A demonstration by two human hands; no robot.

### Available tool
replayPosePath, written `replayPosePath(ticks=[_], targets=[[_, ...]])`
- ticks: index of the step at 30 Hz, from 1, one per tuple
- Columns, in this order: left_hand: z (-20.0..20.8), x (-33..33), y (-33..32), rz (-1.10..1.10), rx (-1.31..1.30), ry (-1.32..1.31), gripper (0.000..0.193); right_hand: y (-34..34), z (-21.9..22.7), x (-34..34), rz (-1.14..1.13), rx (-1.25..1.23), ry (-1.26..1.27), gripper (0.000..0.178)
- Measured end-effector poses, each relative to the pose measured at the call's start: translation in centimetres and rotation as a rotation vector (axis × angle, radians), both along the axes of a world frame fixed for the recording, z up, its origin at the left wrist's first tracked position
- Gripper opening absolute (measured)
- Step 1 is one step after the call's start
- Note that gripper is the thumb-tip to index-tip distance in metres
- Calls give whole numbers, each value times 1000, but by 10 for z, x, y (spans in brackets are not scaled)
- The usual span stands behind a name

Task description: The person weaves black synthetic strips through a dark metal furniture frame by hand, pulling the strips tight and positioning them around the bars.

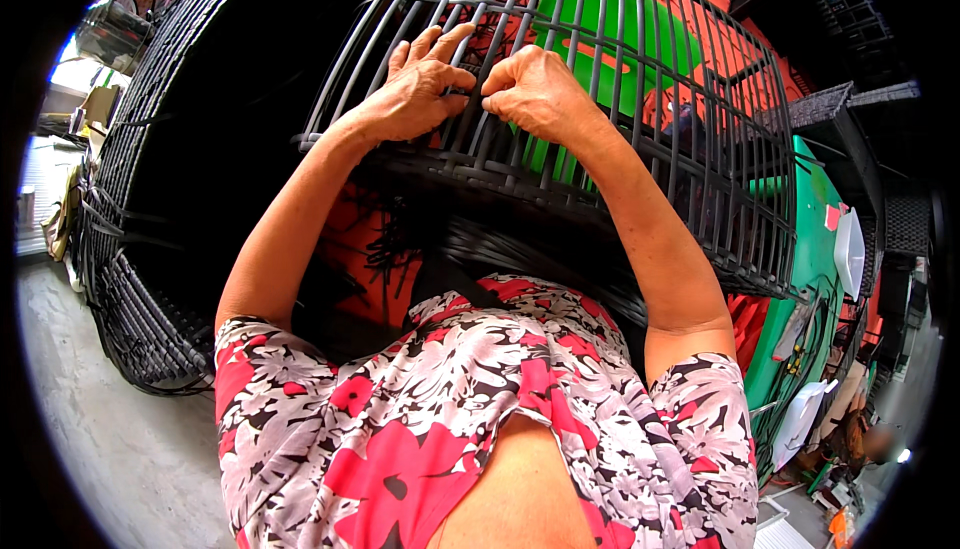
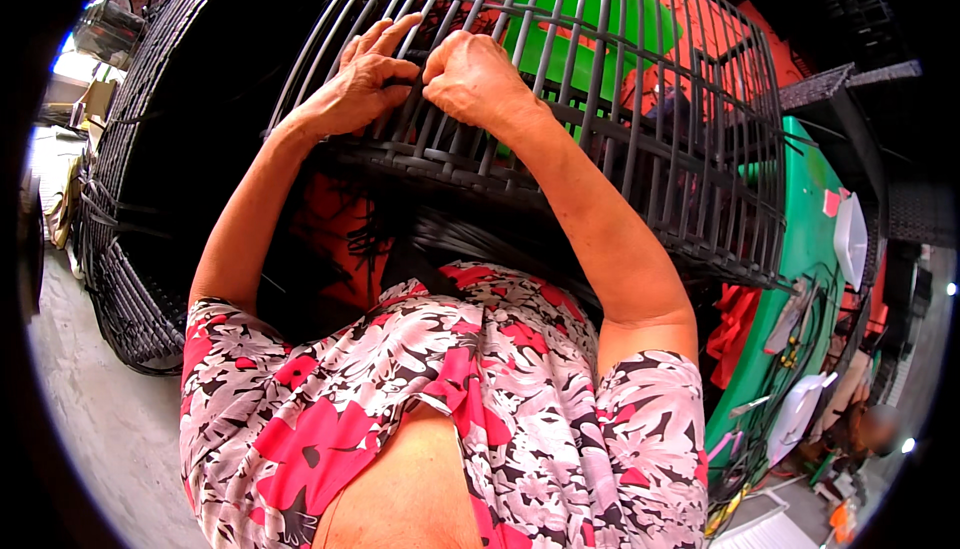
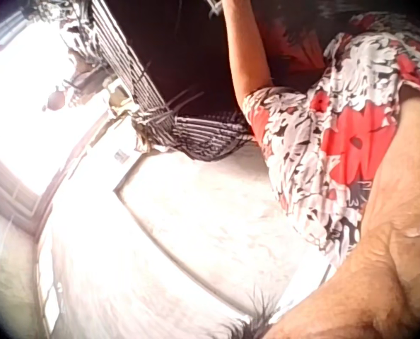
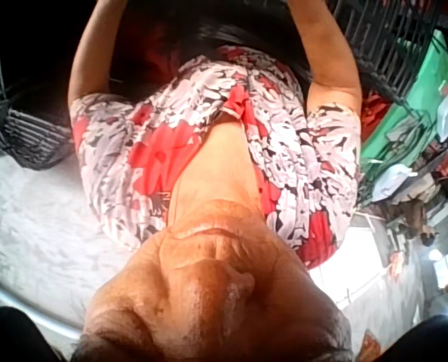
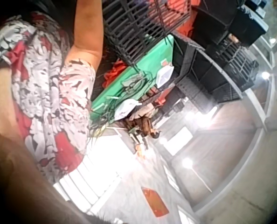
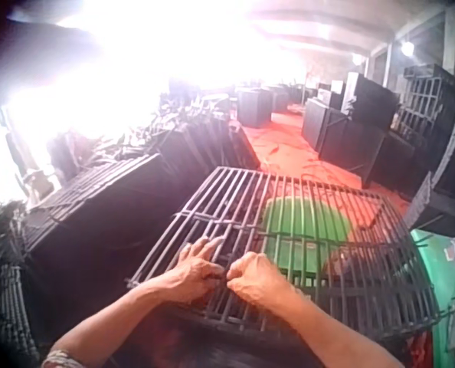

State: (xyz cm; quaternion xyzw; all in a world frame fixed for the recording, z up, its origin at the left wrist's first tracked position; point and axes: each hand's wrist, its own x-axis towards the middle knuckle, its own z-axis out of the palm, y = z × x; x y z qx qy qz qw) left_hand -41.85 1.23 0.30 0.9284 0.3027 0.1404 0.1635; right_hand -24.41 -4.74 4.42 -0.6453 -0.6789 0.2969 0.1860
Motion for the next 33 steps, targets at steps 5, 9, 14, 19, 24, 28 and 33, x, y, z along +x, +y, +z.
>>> replayPosePath(ticks=[5,9,14,19,24,28,33], targets=[[19,-11,2,17,-317,-304,4,-10,-7,3,-70,390,113,20],[50,-16,6,-99,-262,-462,1,-8,0,-4,-14,251,582,16],[32,-27,8,41,-104,-434,19,6,1,-14,-105,71,614,14],[1,-35,8,141,33,-168,29,21,15,-22,-56,-95,137,14],[-2,-37,14,133,46,11,38,37,2,-30,-12,-61,100,11],[6,-33,17,109,-43,83,29,36,-17,-30,-77,-39,291,13],[14,-42,26,125,-454,-265,8,26,-18,-28,-79,284,205,15]])
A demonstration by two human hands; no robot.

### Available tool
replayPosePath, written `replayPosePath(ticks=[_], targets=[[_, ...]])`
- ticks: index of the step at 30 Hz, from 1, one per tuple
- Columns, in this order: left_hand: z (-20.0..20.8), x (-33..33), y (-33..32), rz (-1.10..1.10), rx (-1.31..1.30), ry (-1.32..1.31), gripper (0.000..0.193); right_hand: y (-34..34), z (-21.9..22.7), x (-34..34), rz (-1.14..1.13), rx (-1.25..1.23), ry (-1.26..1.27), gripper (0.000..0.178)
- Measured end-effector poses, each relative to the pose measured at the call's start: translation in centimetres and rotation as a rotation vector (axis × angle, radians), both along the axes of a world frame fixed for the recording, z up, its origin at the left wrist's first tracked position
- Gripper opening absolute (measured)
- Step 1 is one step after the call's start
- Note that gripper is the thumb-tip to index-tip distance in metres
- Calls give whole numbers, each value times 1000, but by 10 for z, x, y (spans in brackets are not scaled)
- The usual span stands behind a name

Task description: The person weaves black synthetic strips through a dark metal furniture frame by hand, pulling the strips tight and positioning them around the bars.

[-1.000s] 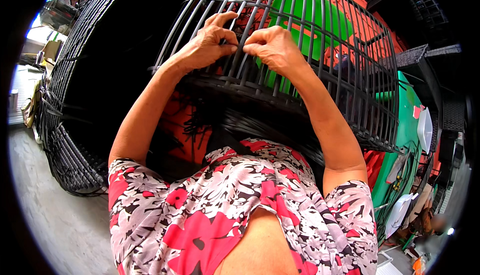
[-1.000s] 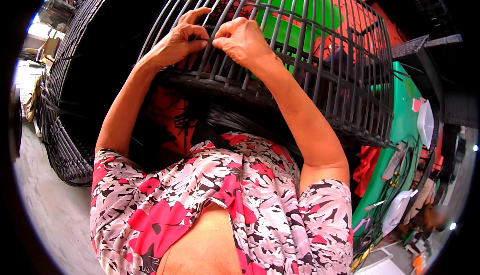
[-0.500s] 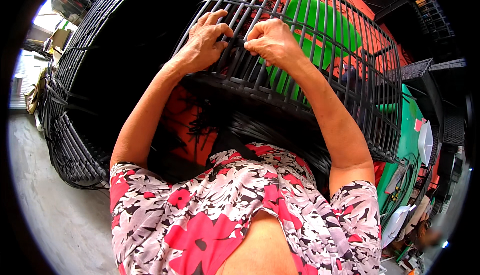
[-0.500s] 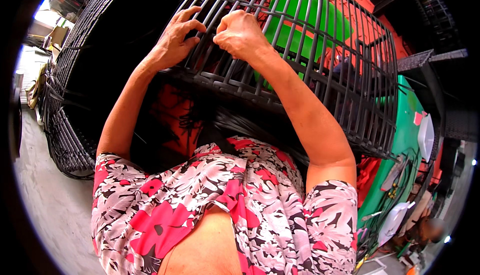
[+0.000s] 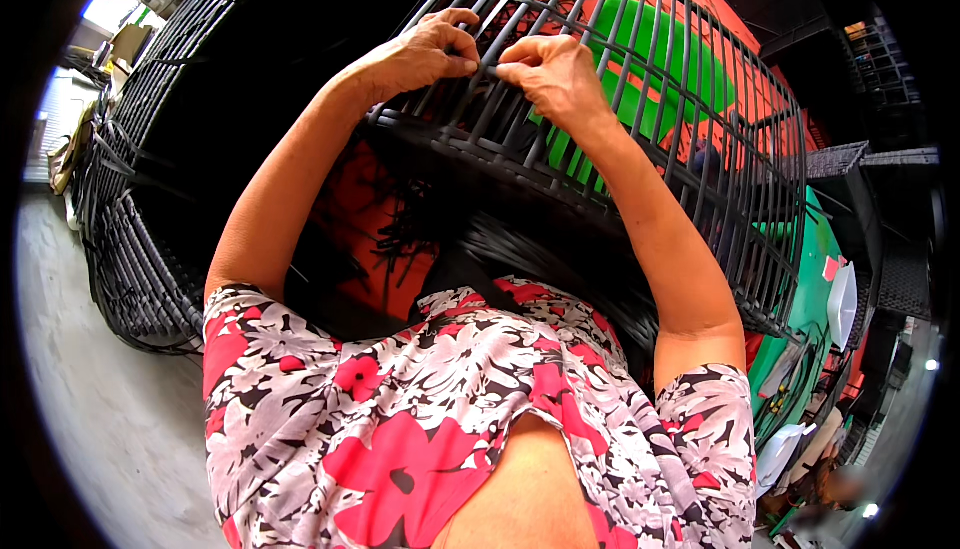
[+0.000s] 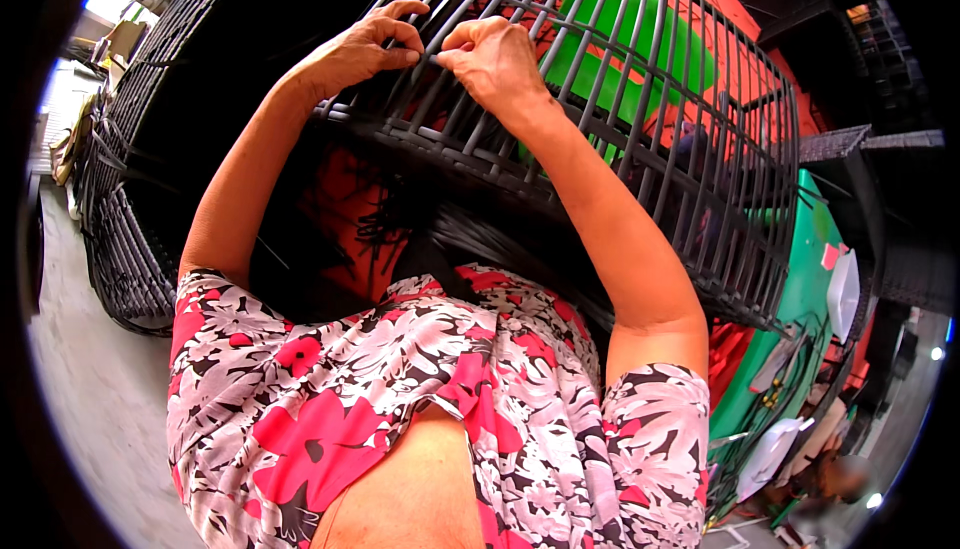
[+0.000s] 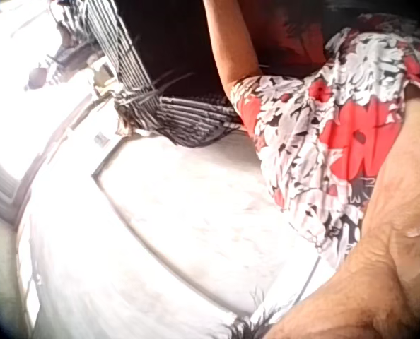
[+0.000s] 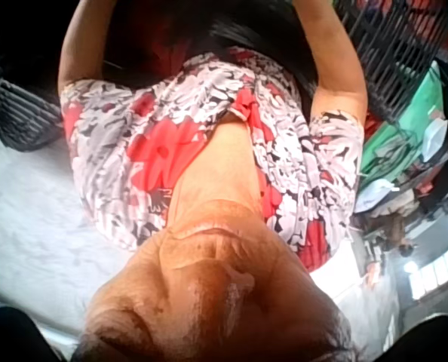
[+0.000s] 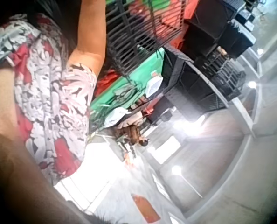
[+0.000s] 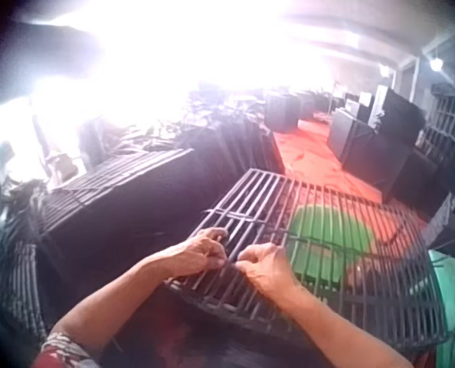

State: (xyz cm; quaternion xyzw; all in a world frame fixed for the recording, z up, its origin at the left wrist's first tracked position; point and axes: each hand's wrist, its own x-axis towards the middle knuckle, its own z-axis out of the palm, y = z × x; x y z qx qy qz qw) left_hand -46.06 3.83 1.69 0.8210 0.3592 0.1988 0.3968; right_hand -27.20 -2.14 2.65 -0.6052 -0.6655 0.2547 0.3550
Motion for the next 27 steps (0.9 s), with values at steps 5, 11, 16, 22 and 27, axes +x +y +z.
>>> replayPosePath(ticks=[5,11,16,22,27], targets=[[16,-4,2,27,38,-178,8,-3,13,-2,68,45,169,21],[45,-13,-10,6,170,-163,12,5,14,-15,290,-149,592,19],[-1,-31,-2,206,344,-28,15,11,16,-21,113,-200,382,14],[-18,-31,1,91,362,350,33,23,36,-31,151,-380,-53,14],[-25,-40,13,35,97,82,31,34,14,-49,188,-345,-52,15]])
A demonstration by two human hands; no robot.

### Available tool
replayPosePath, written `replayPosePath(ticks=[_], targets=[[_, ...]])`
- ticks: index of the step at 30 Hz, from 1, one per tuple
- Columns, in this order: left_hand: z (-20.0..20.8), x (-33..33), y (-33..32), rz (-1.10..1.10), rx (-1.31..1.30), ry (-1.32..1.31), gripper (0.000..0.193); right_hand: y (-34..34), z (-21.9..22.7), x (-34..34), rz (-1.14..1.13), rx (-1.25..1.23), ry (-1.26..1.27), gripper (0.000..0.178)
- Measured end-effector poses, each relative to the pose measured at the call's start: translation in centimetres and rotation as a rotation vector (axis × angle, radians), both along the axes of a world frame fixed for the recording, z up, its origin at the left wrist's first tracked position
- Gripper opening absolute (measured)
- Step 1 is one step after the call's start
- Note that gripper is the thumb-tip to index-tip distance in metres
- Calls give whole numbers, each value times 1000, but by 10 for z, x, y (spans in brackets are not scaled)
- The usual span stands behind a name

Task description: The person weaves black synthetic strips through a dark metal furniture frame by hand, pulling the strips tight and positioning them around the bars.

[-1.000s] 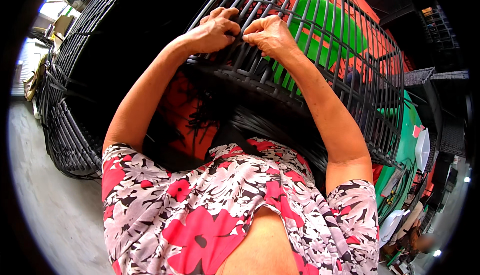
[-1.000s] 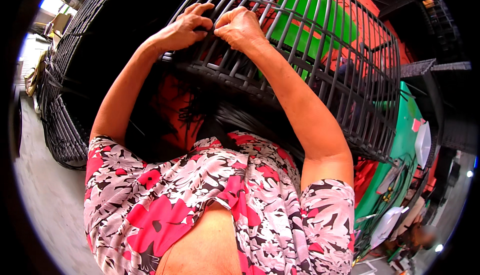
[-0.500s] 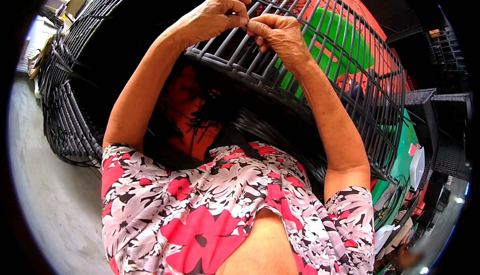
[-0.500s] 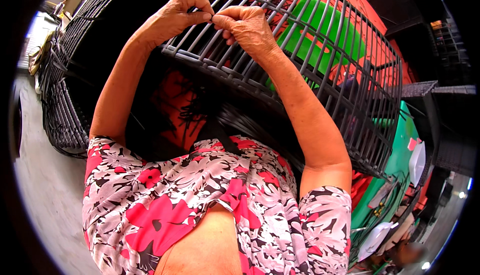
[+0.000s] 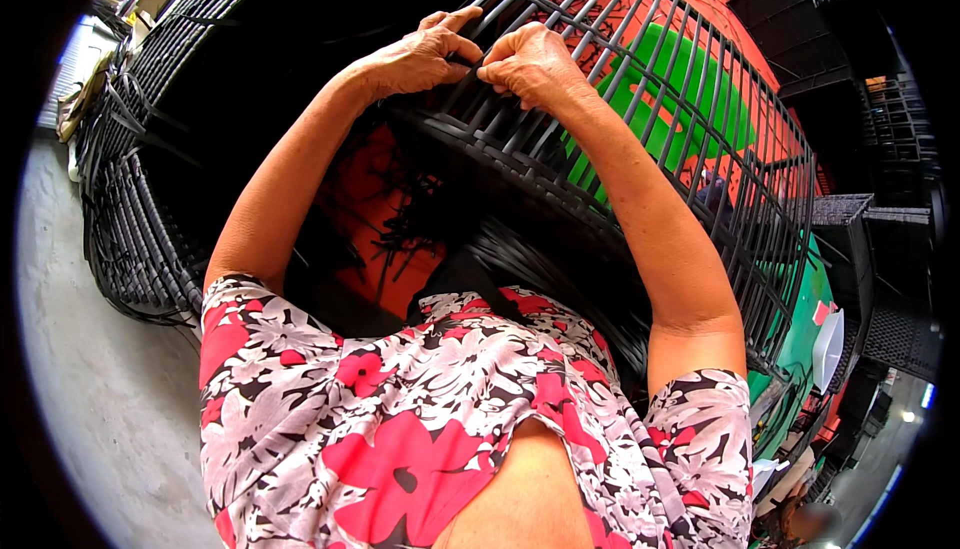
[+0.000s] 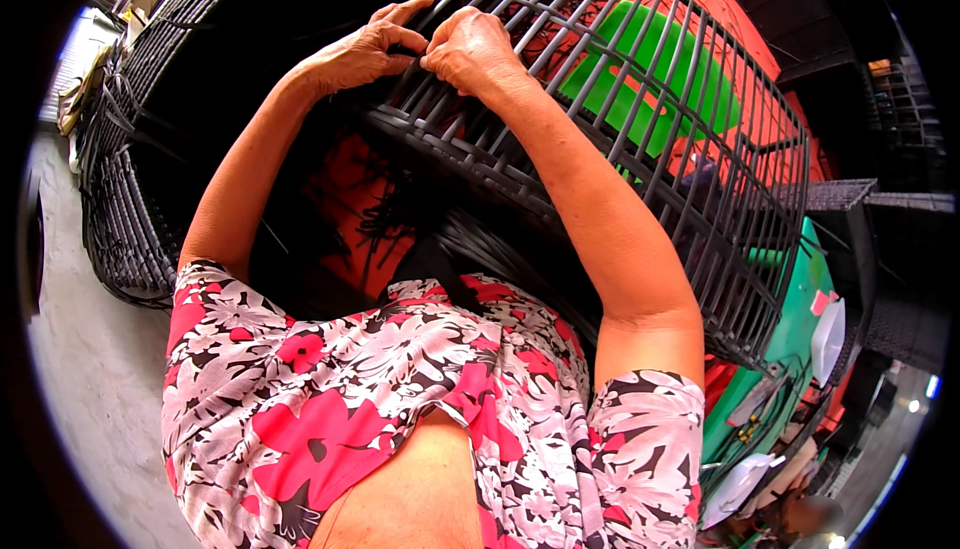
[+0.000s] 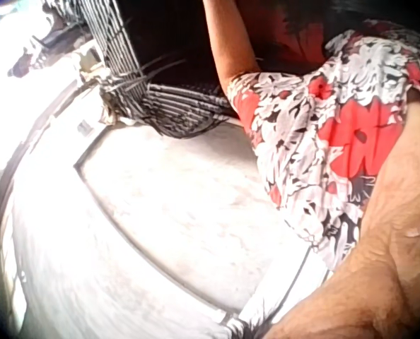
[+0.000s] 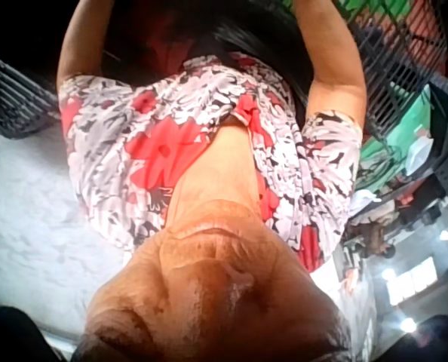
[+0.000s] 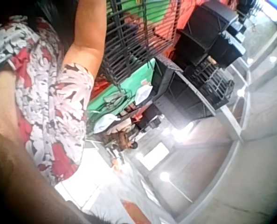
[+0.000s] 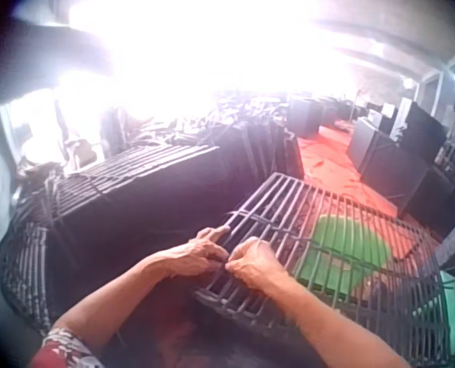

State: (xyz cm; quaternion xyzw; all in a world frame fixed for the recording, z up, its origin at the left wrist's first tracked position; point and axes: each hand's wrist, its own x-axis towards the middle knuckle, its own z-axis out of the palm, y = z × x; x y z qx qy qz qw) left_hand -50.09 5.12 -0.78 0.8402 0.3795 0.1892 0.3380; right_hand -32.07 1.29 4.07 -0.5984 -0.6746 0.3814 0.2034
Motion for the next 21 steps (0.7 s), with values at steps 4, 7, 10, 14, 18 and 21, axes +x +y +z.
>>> replayPosePath(ticks=[4,7,10,14,18,21], targets=[[13,-5,-3,27,0,-48,11,-9,2,4,-72,43,112,21],[38,-5,-13,57,135,-62,4,-11,-9,8,-52,379,171,23],[58,-8,-10,50,214,-114,4,-8,-3,-1,24,138,465,23],[70,-21,-10,20,183,-193,7,-2,-2,-10,-6,28,725,15],[42,-21,-11,337,-8,-247,17,4,-9,-9,-102,-7,614,12],[18,-24,-12,367,44,-57,28,3,-8,-17,-120,-16,548,11]])
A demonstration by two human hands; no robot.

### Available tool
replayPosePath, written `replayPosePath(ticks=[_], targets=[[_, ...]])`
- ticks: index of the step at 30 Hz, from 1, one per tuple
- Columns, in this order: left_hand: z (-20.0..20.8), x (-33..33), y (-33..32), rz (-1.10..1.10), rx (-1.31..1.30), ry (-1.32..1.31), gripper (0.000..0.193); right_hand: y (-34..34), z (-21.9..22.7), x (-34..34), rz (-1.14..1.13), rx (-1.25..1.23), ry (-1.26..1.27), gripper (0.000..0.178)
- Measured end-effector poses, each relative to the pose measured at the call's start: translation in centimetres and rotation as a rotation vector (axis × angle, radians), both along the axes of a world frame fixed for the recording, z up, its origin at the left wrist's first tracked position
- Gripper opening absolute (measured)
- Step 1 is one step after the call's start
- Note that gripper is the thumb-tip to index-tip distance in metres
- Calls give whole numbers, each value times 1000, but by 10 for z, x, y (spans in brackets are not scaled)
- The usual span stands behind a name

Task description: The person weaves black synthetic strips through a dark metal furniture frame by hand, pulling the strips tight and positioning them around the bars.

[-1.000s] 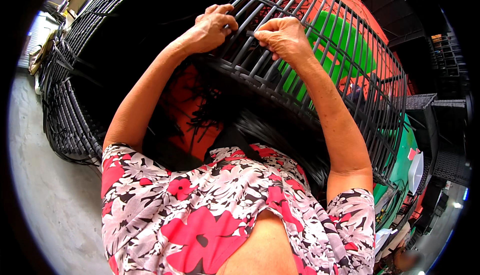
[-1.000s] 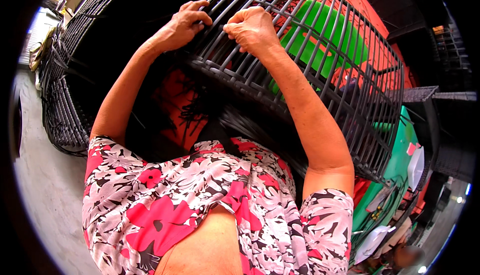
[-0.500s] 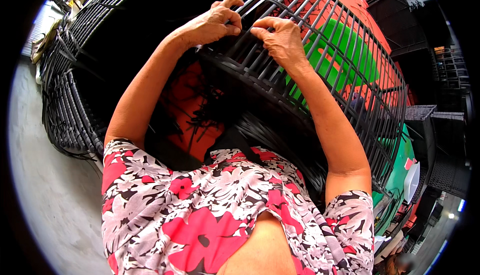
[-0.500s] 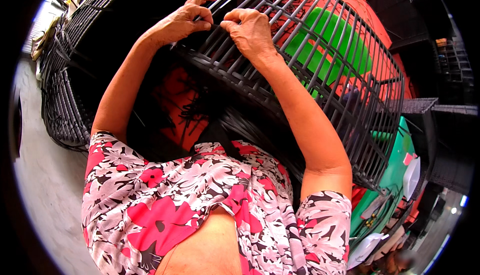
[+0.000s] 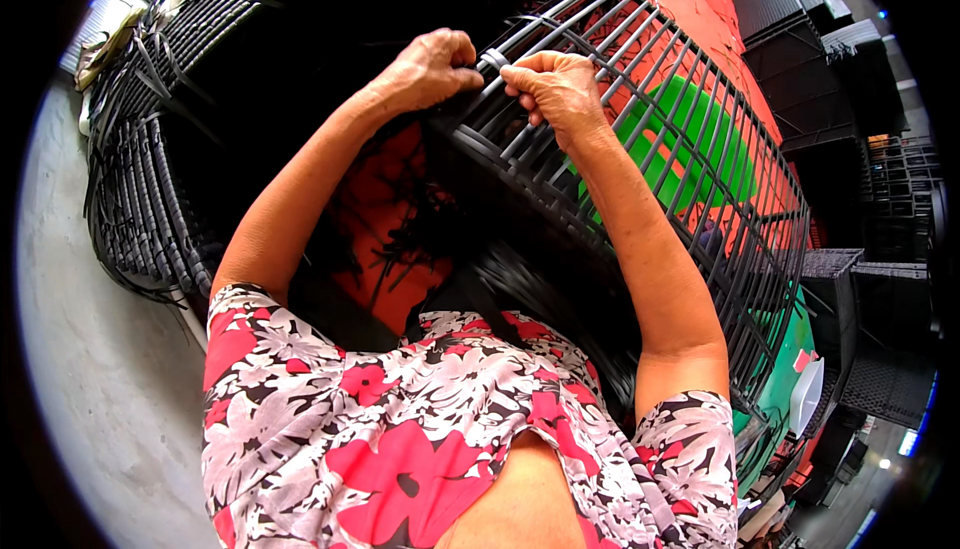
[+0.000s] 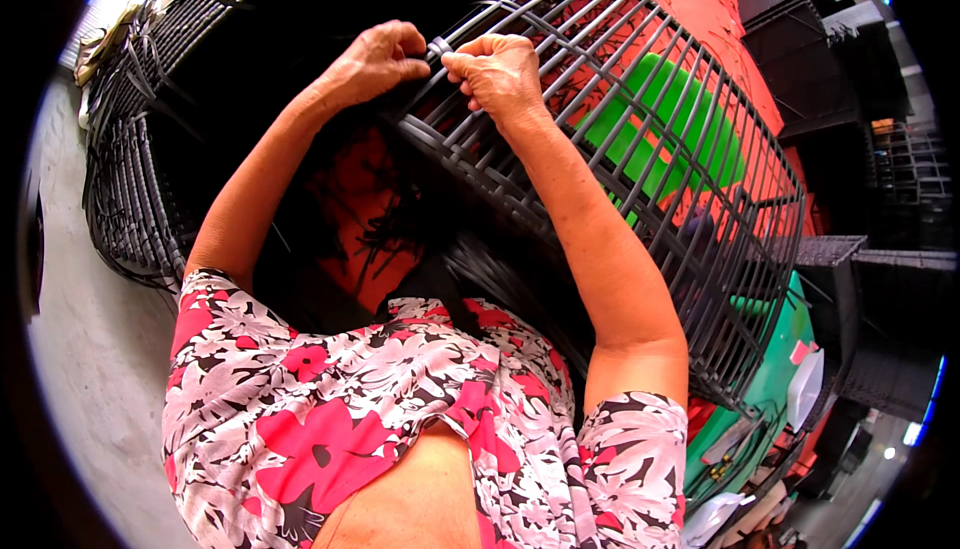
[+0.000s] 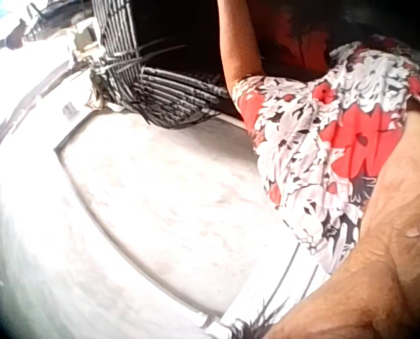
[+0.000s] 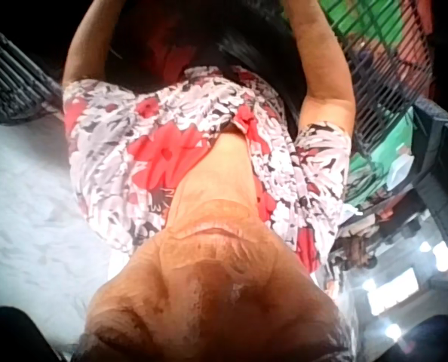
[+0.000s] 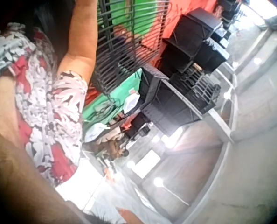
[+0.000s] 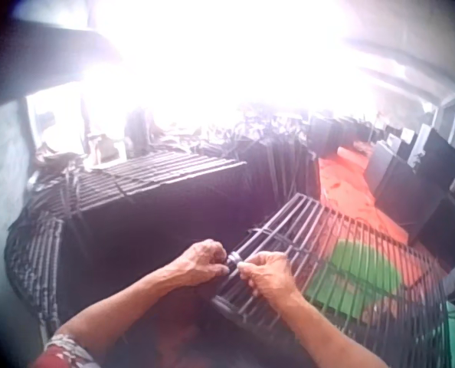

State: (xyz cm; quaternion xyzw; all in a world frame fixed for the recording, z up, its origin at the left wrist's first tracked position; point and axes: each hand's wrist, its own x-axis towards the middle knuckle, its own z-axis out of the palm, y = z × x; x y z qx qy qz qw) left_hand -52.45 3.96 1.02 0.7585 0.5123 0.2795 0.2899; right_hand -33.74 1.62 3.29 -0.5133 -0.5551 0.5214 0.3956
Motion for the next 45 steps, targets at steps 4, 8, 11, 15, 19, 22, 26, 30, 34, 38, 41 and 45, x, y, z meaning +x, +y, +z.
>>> replayPosePath(ticks=[4,8,11,15,19,22,26,30,34,38,41,45], targets=[[0,0,2,-29,-76,21,29,3,-2,-7,2,-36,-68,9],[-13,-5,13,-13,-157,-181,23,3,-2,-10,-14,-58,-124,9],[-16,-7,13,10,-260,-332,21,4,-2,-11,-14,-79,-141,9],[-6,-10,9,39,-402,-488,18,7,2,-12,-10,-74,-163,8],[-16,-13,16,18,-486,-613,17,14,6,-13,36,-105,-264,8],[-22,-18,18,7,-532,-682,17,16,12,-17,77,-118,-287,9],[-26,-20,18,-32,-587,-737,16,19,11,-14,109,-147,-298,9],[-28,-18,20,-38,-605,-786,17,20,15,-17,96,-141,-349,8],[-30,-23,22,-67,-623,-828,18,18,18,-13,105,-179,-250,7],[-33,-25,21,-83,-633,-873,19,14,14,-12,103,-179,-196,7],[-39,-21,22,-104,-622,-926,19,13,20,-13,102,-179,-219,8],[-38,-22,22,-102,-649,-953,19,16,26,-18,127,-161,-283,9]])
